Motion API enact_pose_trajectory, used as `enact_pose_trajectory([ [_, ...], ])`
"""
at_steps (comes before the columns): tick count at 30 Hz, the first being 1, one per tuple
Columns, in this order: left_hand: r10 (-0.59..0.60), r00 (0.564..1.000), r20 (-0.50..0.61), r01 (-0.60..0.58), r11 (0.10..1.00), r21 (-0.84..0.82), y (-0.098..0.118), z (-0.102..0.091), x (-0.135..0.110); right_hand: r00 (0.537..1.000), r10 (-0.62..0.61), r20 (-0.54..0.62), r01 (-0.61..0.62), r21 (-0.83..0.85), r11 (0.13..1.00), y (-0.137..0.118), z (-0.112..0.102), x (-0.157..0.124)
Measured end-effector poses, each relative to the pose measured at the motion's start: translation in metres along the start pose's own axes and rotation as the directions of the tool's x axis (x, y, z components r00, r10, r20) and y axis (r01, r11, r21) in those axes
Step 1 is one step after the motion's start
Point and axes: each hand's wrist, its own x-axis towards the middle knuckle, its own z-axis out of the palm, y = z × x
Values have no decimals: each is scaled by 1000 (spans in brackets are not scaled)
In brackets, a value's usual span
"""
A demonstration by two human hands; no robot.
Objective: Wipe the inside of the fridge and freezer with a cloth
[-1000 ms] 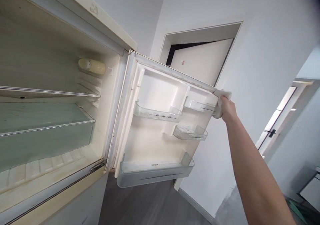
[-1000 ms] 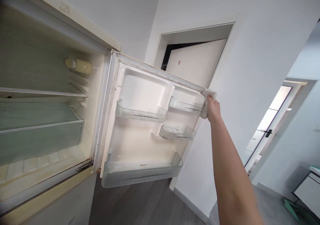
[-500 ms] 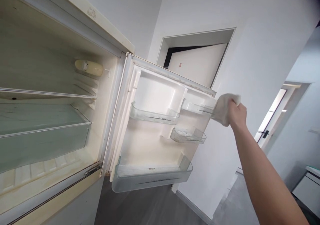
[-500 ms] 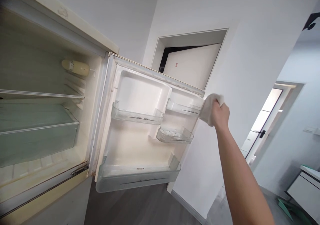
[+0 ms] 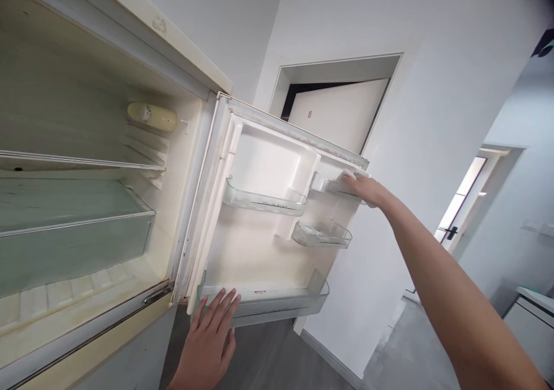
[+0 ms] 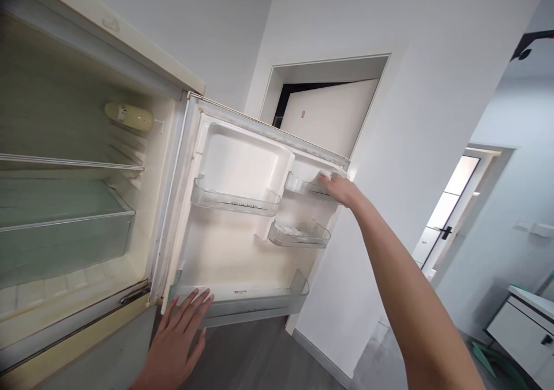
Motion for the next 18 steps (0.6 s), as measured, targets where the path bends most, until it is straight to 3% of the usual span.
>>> enact_pose_trajectory([
  [4, -11, 1000, 8, 11, 999, -37, 0, -1, -2, 989, 2, 149, 16, -122, 992, -37, -6, -7],
  [7, -15, 999, 30, 17, 997, -69, -1, -4, -2, 976, -104, 191, 104, 14, 995, -63, -7, -13],
  [9, -8, 999, 37, 10, 998, -70, -2, -5, -3, 964, -122, 235, 91, 139, 986, -72, -8, -16],
  [14, 31, 999, 16, -31, 999, -44, -7, -4, -5, 945, 13, 327, -157, 417, 895, -65, -13, -18],
  [18, 43, 999, 1, -43, 999, -23, -9, -2, -7, 960, 50, 275, -188, 501, 845, -47, -16, -16],
])
